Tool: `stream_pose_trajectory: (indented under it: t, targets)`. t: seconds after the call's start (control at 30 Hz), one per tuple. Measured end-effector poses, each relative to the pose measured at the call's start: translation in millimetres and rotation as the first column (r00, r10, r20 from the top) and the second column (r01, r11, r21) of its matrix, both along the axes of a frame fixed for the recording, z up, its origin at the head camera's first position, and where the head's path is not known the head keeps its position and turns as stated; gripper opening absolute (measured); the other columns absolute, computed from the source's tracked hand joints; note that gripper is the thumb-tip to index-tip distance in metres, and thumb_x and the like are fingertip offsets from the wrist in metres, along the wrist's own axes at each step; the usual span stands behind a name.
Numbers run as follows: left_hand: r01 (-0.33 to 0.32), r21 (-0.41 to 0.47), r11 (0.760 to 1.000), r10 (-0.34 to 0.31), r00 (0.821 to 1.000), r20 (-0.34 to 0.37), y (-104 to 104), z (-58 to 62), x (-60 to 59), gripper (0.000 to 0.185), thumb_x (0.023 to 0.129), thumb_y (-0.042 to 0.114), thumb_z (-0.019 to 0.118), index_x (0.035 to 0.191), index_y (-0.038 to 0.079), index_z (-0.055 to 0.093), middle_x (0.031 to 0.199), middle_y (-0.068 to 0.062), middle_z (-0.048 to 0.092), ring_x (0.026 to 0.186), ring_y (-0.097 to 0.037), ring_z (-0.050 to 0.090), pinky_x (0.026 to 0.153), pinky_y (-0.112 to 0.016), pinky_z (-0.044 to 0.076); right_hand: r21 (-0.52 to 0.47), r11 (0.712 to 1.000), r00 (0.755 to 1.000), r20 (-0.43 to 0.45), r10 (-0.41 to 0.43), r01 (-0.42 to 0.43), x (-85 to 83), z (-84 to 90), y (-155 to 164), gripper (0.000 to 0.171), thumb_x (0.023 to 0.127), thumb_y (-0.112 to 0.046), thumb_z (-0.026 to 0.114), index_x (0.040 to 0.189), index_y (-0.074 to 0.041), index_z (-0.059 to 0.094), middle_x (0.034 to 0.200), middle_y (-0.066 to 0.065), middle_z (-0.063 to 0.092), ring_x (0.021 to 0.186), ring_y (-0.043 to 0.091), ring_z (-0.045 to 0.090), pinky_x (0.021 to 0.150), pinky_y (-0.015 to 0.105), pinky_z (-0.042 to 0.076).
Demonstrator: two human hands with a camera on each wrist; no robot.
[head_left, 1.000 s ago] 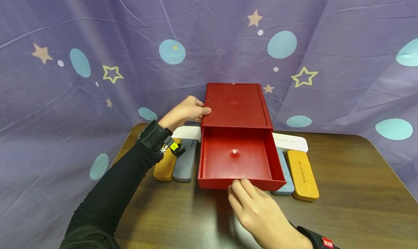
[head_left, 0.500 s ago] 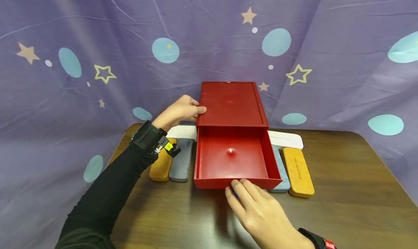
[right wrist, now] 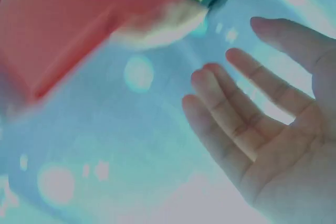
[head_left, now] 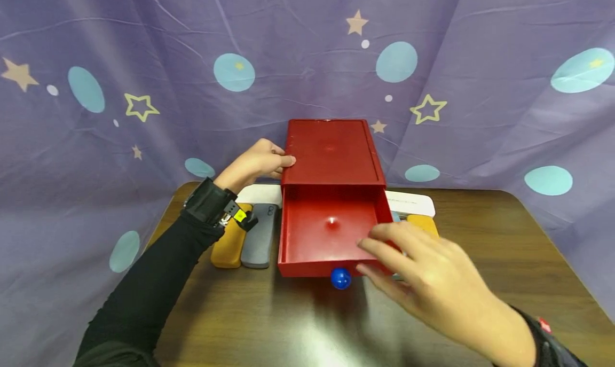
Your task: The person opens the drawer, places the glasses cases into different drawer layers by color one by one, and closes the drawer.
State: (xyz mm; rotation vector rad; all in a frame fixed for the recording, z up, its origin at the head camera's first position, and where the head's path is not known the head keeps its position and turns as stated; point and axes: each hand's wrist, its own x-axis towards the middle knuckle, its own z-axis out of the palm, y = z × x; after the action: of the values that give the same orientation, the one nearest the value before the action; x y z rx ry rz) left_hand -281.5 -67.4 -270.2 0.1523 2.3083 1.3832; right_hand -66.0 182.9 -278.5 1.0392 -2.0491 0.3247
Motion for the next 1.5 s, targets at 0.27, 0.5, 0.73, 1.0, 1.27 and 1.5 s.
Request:
stream_pose_trajectory:
  t: [0.27, 0.5, 0.73, 1.0, 1.27, 1.5]
  targets:
    - [-0.005, 0.004, 1.0, 0.005, 1.0, -0.009, -1.3, -0.7, 1.0, 0.059, 0.102, 0.015, 0.06, 0.149, -0.013, 0.038, 0.138, -0.024, 0.061, 0.123, -0.035, 0.065, 0.103, -0.04, 0.054, 0.047, 0.981, 0.964, 0.185, -0.193, 0.187, -57.6, 22.6, 67.1, 0.02, 0.096, -0.034, 0.071, 0.102, -0.016, 0.076, 0.088, -0.006, 0.069, 0.063, 0.007, 0.057, 0.053, 0.023, 0.043]
    - [-0.004, 0.009, 1.0, 0.004, 1.0, -0.018, -0.6, -2.0, -0.7, 0.056, 0.101, 0.015, 0.06, 0.147, -0.012, 0.042, 0.134, -0.024, 0.063, 0.117, -0.03, 0.069, 0.1, -0.039, 0.056, 0.257, 0.901, 0.774, 0.462, -0.433, 0.351, -112.8, -5.9, 118.6, 0.027, 0.083, -0.01, 0.082, 0.109, -0.01, 0.075, 0.1, 0.008, 0.076, 0.088, 0.029, 0.072, 0.065, 0.05, 0.056]
    - [-0.008, 0.011, 1.0, 0.008, 1.0, -0.005, -1.4, -1.3, -1.9, 0.06, 0.101, 0.015, 0.061, 0.149, -0.012, 0.038, 0.137, -0.023, 0.061, 0.12, -0.031, 0.067, 0.101, -0.04, 0.055, 0.341, 0.913, 0.579, 0.707, -0.405, 0.222, -163.8, -54.2, 149.5, 0.039, 0.086, -0.006, 0.08, 0.121, 0.004, 0.069, 0.119, 0.025, 0.072, 0.112, 0.045, 0.067, 0.091, 0.057, 0.055]
    - [0.0, 0.017, 1.0, 0.0, 1.0, -0.004, -0.5, -3.0, -3.5, 0.059, 0.101, 0.014, 0.06, 0.149, -0.012, 0.038, 0.139, -0.024, 0.06, 0.122, -0.033, 0.066, 0.102, -0.04, 0.055, 0.379, 0.916, 0.477, 0.786, -0.393, 0.13, -194.3, -89.7, 168.4, 0.053, 0.077, 0.001, 0.085, 0.124, 0.013, 0.064, 0.121, 0.035, 0.066, 0.115, 0.053, 0.062, 0.093, 0.059, 0.054]
    - [0.003, 0.014, 1.0, -0.003, 1.0, -0.013, 0.1, -2.2, -3.3, 0.058, 0.101, 0.015, 0.061, 0.149, -0.011, 0.04, 0.137, -0.023, 0.062, 0.122, -0.032, 0.066, 0.101, -0.04, 0.055, 0.391, 0.918, 0.483, 0.793, -0.372, 0.066, -208.1, -106.8, 172.8, 0.057, 0.067, -0.001, 0.09, 0.118, 0.01, 0.068, 0.112, 0.028, 0.072, 0.101, 0.042, 0.067, 0.086, 0.054, 0.057]
    - [-0.016, 0.025, 1.0, 0.017, 1.0, -0.02, -0.3, -4.9, -4.1, 0.058, 0.1, 0.014, 0.061, 0.148, -0.013, 0.04, 0.133, -0.024, 0.064, 0.119, -0.032, 0.067, 0.098, -0.039, 0.057, 0.421, 0.904, 0.418, 0.81, -0.412, 0.075, -215.0, -115.3, 173.0, 0.06, 0.066, -0.001, 0.089, 0.122, 0.008, 0.067, 0.119, 0.028, 0.069, 0.099, 0.035, 0.063, 0.081, 0.046, 0.056]
